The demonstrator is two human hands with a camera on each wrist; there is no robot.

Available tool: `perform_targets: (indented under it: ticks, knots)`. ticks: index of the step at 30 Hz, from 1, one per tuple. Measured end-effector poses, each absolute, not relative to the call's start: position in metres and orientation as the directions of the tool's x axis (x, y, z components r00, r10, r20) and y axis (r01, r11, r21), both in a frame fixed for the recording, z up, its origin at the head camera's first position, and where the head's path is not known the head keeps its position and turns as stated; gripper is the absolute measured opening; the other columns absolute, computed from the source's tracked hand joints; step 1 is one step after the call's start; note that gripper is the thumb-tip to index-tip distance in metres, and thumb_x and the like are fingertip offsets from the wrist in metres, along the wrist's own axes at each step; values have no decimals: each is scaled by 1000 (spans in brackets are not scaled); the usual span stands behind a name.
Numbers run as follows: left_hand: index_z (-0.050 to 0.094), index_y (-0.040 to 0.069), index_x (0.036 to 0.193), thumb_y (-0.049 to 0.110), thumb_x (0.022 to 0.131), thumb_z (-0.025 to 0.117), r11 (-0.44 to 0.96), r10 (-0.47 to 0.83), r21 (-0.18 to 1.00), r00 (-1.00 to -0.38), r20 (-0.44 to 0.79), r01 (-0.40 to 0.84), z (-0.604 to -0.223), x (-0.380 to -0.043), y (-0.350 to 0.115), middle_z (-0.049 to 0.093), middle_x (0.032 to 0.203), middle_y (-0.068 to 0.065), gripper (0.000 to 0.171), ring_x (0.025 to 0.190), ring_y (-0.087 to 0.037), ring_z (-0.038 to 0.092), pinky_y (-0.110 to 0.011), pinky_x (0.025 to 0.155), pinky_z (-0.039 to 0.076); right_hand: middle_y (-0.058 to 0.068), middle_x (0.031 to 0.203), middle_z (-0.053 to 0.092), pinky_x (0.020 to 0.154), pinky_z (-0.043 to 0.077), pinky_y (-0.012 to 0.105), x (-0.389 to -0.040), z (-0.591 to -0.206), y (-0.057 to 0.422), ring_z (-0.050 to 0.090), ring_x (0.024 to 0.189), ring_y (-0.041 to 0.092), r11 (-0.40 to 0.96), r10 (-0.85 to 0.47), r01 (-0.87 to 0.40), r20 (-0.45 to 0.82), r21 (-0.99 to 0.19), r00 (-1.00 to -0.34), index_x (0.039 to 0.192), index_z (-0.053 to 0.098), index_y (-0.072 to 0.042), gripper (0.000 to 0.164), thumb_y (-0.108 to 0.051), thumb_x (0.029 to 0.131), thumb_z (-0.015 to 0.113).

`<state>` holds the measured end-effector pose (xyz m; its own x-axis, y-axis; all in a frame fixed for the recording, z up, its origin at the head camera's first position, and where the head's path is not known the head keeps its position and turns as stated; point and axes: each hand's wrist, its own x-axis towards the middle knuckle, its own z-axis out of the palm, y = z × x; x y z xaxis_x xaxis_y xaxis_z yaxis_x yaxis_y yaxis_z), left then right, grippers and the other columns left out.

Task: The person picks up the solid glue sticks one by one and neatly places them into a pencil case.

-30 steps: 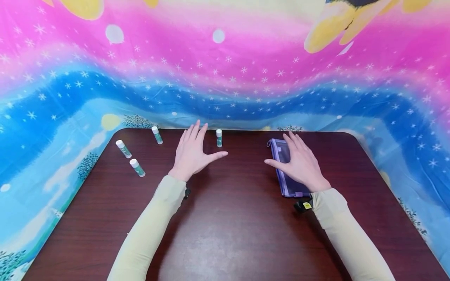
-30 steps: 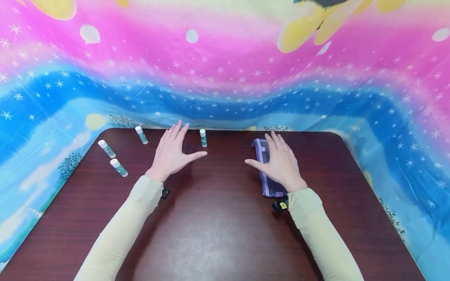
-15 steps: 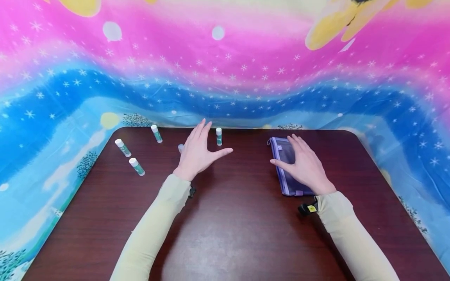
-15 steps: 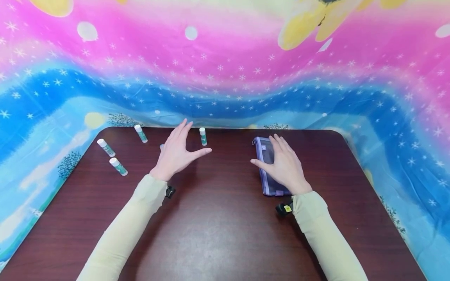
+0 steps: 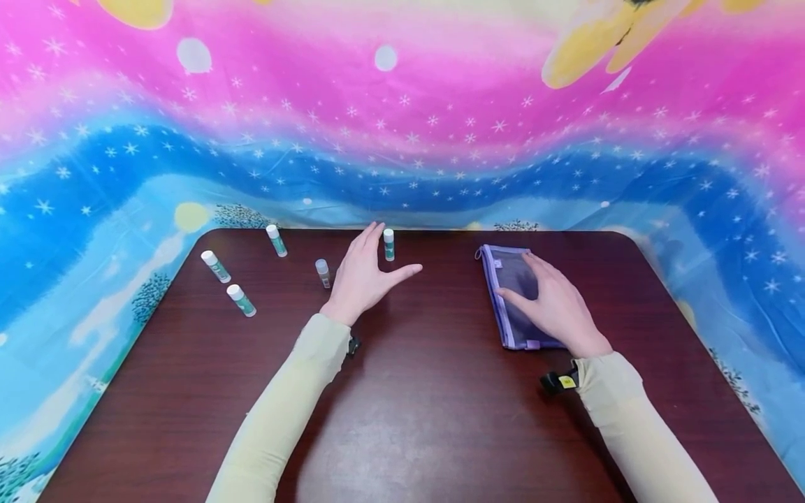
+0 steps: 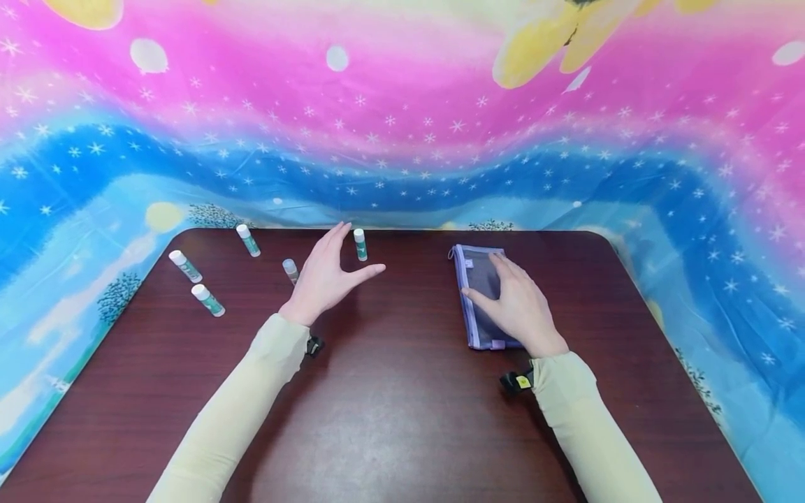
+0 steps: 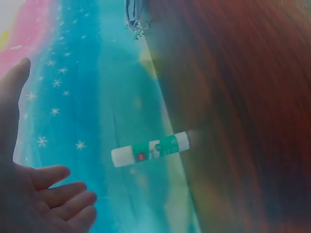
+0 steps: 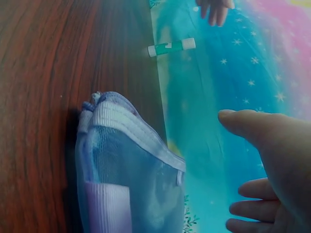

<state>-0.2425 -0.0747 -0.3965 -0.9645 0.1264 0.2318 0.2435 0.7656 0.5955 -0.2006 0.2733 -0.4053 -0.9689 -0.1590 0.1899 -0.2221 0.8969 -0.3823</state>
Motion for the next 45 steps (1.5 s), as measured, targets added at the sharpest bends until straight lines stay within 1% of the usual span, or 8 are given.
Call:
perform_targets:
  ticks: [7,11,17,24,31,38,41,45]
  knots:
    - [37,13,158,76,80,68,734,86,648,-974,210,204,-407,-250,-72,41,157,-8,105,143,-27,38,-48,115,36,24,155,39,109,34,66,-188,-403,282,39,139,46,883,-147,-202,161,-424,-976,156,38,-2,91,-61,93,65]
    - [38,9,157,71,82,71,723,75,667,-980,183,180,-414,-255,-72,43,155,-11,102,141,-29,40,-48,114,38,26,152,42,106,36,67,-182,-404,285,42,136,47,880,-146,-204,164,-428,-976,154,40,-1,89,-59,93,66]
    - [42,5,154,53,87,78,704,61,695,-987,149,149,-423,-267,-75,48,151,-14,90,138,-30,45,-45,113,38,26,151,43,107,36,65,-181,-404,286,41,137,46,892,-152,-224,207,-393,-967,148,47,4,86,-59,93,66]
    - [45,6,152,36,83,87,578,80,802,-989,127,150,-428,-280,-74,56,143,-15,86,129,-29,55,-41,107,45,29,147,46,105,37,67,-178,-400,284,43,134,47,895,-153,-217,190,-389,-970,147,49,6,83,-56,94,67]
    - [47,10,150,30,84,87,495,50,864,-996,72,87,-428,-287,-71,58,139,-13,80,127,-27,56,-41,105,48,30,143,50,104,39,66,-178,-397,277,47,130,47,890,-146,-222,211,-399,-966,146,50,6,81,-54,94,69]
    - [49,6,148,18,87,84,509,18,859,-999,45,47,-434,-296,-72,60,135,-13,71,123,-29,58,-41,102,49,29,138,55,99,45,65,-178,-401,268,53,124,46,878,-163,-233,196,-419,-967,143,54,6,75,-45,92,74]
    - [52,5,145,14,88,83,543,20,838,-999,49,52,-435,-300,-71,62,132,-13,66,120,-29,60,-41,101,50,30,134,58,91,50,62,-176,-405,266,59,114,44,873,-175,-239,184,-425,-967,142,54,7,74,-43,92,75]
    - [57,5,141,10,88,82,558,37,827,-998,52,64,-435,-306,-73,64,130,-13,58,117,-28,62,-41,100,51,25,118,65,72,55,49,-175,-410,261,63,84,31,876,-181,-252,203,-412,-962,138,58,7,71,-40,89,79]
